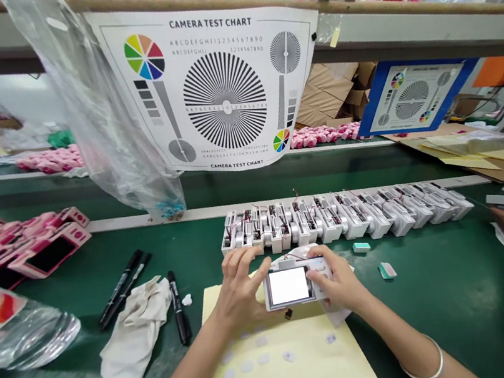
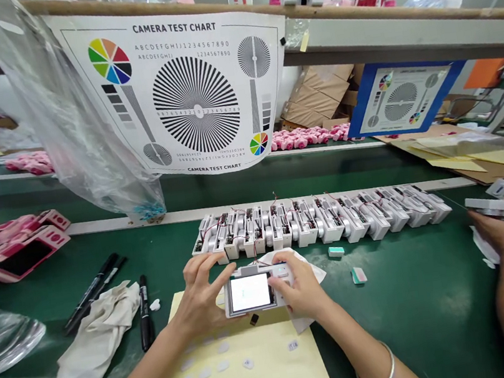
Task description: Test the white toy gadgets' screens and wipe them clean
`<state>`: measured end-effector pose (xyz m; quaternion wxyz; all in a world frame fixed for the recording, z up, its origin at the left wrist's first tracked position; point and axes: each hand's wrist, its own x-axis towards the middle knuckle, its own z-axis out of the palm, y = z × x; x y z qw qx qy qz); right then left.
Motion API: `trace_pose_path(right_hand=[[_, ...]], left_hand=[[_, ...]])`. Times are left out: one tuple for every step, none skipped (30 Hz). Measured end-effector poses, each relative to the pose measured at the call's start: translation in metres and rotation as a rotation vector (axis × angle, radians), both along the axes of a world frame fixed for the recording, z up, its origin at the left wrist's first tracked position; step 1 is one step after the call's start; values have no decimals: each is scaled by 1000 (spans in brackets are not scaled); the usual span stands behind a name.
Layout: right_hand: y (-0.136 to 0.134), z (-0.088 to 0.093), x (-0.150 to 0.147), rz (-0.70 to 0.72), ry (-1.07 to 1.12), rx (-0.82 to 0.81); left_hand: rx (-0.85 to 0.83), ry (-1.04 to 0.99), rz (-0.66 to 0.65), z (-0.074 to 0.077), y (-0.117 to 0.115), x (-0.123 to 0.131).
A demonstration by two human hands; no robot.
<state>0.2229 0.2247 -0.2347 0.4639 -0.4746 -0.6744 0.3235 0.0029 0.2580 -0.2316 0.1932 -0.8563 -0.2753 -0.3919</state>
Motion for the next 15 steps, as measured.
trace_pose_path(right_hand=[[2, 3, 4, 40, 46, -163], [4, 7, 11, 60, 99, -286], [7, 12, 20, 45, 150, -343], [10, 17, 32, -30, 182, -316], [13, 21, 46, -187, 194, -219], [15, 25, 62, -403, 177, -68], [17, 28, 80, -683, 113, 134], [18, 30, 98, -1009, 29, 343], [18, 30, 116, -1172, 5, 421], [17, 28, 133, -1287, -9, 457], [16, 25, 150, -1403, -17, 480], [15, 19, 164, -1495, -21, 485], [14, 12, 177, -1564, -22, 474], [13, 4, 189, -1617, -21, 454], [12, -5, 199, -1666, -14, 433]], left_hand=[[-15, -2, 8, -1, 1, 0], [-31, -12, 17, -1, 1, -1], [-49, -34, 27, -1, 2, -2], [-68, -68, 37, 0, 2, -4], [-85, -111, 46, 1, 3, -5], [-96, -154, 56, 2, 4, -6], [-104, -194, 69, 2, 6, -8], [-106, -228, 84, 2, 7, -9], [-105, -255, 103, 2, 9, -10], [-107, -275, 125, 0, 11, -10], [-113, -293, 152, -1, 13, -11], [-121, -310, 182, -4, 15, -11], [-131, -326, 211, -6, 17, -11], [-145, -343, 238, -8, 19, -12], [-166, -364, 261, -10, 21, -13]])
